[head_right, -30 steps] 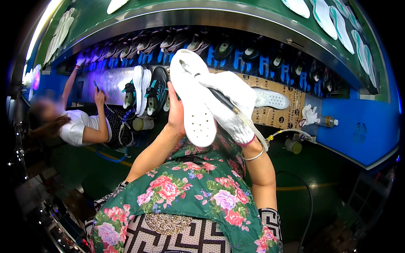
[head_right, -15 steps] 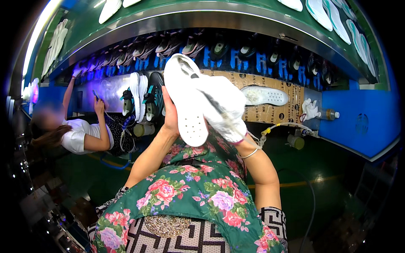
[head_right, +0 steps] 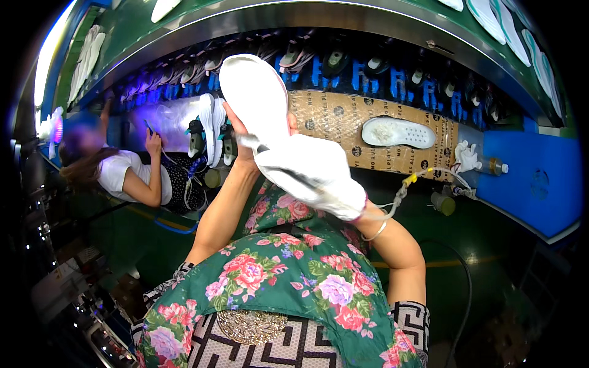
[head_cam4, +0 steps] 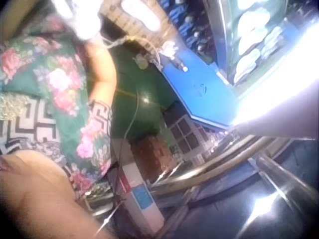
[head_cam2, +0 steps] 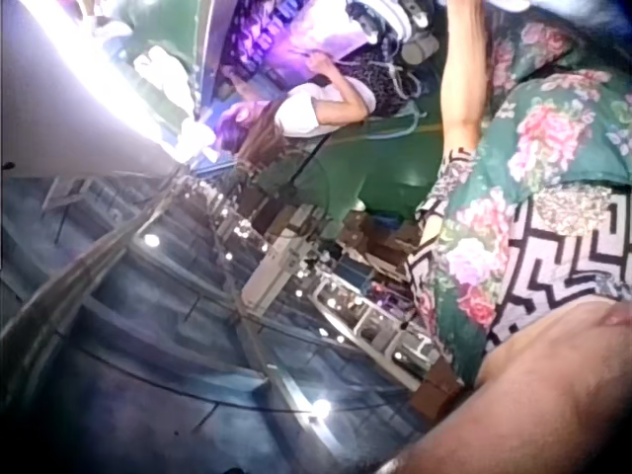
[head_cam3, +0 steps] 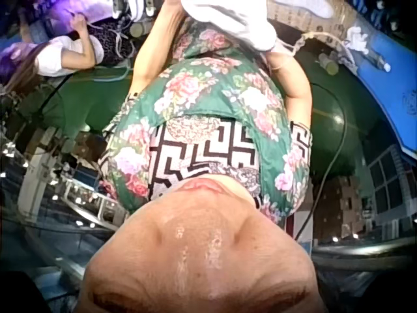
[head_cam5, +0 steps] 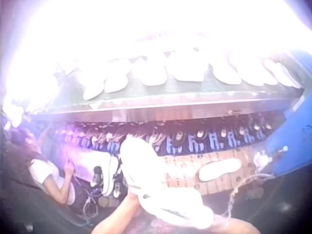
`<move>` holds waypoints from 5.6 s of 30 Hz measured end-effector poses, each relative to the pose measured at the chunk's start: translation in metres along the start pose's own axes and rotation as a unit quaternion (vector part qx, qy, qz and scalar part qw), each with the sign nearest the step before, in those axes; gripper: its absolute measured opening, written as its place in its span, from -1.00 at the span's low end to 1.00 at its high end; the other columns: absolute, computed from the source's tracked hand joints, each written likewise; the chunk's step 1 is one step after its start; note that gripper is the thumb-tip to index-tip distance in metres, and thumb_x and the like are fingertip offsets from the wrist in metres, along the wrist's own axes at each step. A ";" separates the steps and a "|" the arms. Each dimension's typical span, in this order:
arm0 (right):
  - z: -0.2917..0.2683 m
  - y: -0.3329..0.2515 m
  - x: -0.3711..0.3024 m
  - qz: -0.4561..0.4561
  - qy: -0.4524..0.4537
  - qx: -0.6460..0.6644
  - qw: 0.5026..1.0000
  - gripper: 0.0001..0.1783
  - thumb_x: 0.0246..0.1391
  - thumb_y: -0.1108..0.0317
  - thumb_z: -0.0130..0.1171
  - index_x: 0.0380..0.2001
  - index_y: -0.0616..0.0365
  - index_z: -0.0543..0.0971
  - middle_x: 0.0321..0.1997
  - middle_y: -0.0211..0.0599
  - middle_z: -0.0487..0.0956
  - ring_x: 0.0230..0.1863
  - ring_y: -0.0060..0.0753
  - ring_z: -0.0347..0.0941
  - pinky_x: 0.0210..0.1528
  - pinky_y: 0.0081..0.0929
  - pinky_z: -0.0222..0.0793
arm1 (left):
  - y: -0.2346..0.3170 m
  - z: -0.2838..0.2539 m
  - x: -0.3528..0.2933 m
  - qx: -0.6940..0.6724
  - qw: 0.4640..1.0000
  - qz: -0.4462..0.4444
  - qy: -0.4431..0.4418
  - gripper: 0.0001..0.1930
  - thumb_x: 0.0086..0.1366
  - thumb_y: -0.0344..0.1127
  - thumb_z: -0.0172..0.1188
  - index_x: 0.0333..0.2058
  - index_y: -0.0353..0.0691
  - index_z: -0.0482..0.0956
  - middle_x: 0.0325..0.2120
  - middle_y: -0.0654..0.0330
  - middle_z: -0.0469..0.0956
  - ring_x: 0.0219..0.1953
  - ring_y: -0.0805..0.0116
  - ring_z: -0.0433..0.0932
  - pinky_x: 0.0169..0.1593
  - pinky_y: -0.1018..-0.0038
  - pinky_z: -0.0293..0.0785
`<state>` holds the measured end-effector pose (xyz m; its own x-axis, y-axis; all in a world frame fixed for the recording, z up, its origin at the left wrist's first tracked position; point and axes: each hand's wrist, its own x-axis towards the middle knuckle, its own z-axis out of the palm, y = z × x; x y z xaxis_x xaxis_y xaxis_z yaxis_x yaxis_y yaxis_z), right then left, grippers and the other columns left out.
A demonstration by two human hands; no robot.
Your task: The person applies a liquid from a brush to the soles of white shoe components while holding them in one hand, then places the items onto a shelf above the work area.
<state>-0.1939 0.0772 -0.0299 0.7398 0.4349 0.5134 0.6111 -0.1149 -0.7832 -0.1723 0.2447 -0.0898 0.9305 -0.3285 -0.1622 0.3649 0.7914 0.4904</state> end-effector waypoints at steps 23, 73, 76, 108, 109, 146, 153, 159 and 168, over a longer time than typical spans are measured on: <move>0.007 0.008 -0.006 -0.020 0.006 -0.092 0.996 -0.68 -0.03 0.43 0.26 -0.14 -0.09 0.64 -0.42 -0.36 0.58 -0.43 -0.29 0.53 -0.40 -0.44 0.45 | 0.037 -0.032 0.029 0.089 0.995 -0.023 -0.024 0.08 -0.03 0.74 -0.32 0.06 -0.22 0.35 -0.35 -0.08 0.45 -0.42 0.16 0.46 -0.33 0.29 0.47; -0.037 0.026 -0.010 0.348 0.207 0.266 0.875 -0.80 0.11 0.46 0.23 -0.18 0.28 0.64 -0.37 -0.38 0.64 -0.46 -0.66 0.51 -0.47 -0.73 0.38 | 0.017 -0.030 0.059 -0.021 0.964 -0.238 0.120 -0.23 0.29 0.41 -0.20 0.17 -0.14 0.35 -0.26 -0.11 0.60 -0.37 -0.04 0.63 -0.35 0.05 0.63; -0.046 0.034 0.003 0.292 0.182 0.175 0.922 -0.83 0.07 0.51 0.25 -0.24 0.27 0.67 -0.37 -0.36 0.64 -0.43 -0.63 0.53 -0.42 -0.70 0.41 | -0.009 -0.020 0.041 0.023 0.971 -0.213 0.109 -0.47 0.45 -0.02 -0.25 0.05 -0.38 0.41 -0.29 -0.09 0.62 -0.26 -0.01 0.65 -0.18 0.20 0.64; -0.035 0.006 0.006 0.047 0.092 -0.070 0.992 -0.61 -0.07 0.50 0.24 -0.08 0.23 0.61 -0.10 -0.14 0.60 -0.07 -0.19 0.53 0.03 -0.38 0.40 | -0.073 0.008 -0.010 -0.173 0.981 -0.053 0.067 -0.18 0.17 0.25 0.18 0.28 -0.12 0.23 0.22 0.09 0.34 0.24 0.09 0.33 0.31 0.05 0.20; -0.032 0.009 0.004 0.038 0.079 -0.092 0.992 -0.63 -0.06 0.47 0.24 -0.10 0.23 0.61 -0.10 -0.17 0.61 -0.08 -0.19 0.54 0.02 -0.36 0.41 | -0.075 0.005 -0.010 -0.176 0.981 -0.057 0.059 -0.18 0.18 0.24 0.18 0.28 -0.13 0.23 0.20 0.09 0.36 0.23 0.09 0.33 0.31 0.04 0.20; 0.004 0.017 -0.021 0.143 0.133 0.106 0.975 -0.70 -0.09 0.50 0.34 -0.20 0.11 0.68 -0.28 -0.28 0.67 -0.29 -0.31 0.60 -0.27 -0.43 0.49 | -0.032 -0.009 0.030 -0.227 0.972 -0.020 -0.053 -0.04 0.00 0.56 0.08 0.08 -0.22 0.34 -0.05 -0.04 0.44 -0.03 -0.07 0.44 -0.11 -0.08 0.49; -0.008 0.014 -0.018 0.094 0.008 -0.047 0.994 -0.72 -0.07 0.42 0.36 -0.21 0.00 0.69 -0.29 -0.29 0.67 -0.32 -0.31 0.60 -0.27 -0.48 0.48 | -0.024 -0.015 0.030 -0.204 0.974 -0.058 -0.074 0.04 -0.02 0.68 -0.12 0.12 -0.17 0.37 -0.04 -0.13 0.42 -0.13 -0.18 0.46 -0.11 -0.06 0.44; -0.013 0.006 -0.017 0.064 -0.014 0.035 0.997 -0.75 -0.09 0.46 0.37 -0.25 0.08 0.69 -0.37 -0.31 0.66 -0.37 -0.38 0.60 -0.31 -0.45 0.50 | -0.010 -0.007 0.026 -0.197 0.971 -0.052 -0.126 0.03 0.15 0.56 -0.21 0.30 -0.26 0.13 0.09 -0.17 0.36 -0.07 -0.21 0.51 -0.05 -0.07 0.52; -0.010 -0.004 -0.027 0.160 -0.041 0.063 0.984 -0.76 -0.03 0.38 0.35 -0.21 0.02 0.68 -0.33 -0.31 0.65 -0.35 -0.40 0.60 -0.28 -0.50 0.50 | 0.011 -0.011 0.037 -0.069 0.964 -0.153 -0.206 0.03 0.06 0.54 -0.01 0.27 -0.21 0.15 -0.04 -0.02 0.29 -0.27 0.13 0.31 -0.26 0.33 0.29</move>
<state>-0.2140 0.0574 -0.0370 0.8604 0.4651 0.2084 0.3079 -0.1483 -0.9398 -0.1335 0.2467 -0.1002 0.6966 -0.7122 0.0867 0.6480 0.6764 0.3501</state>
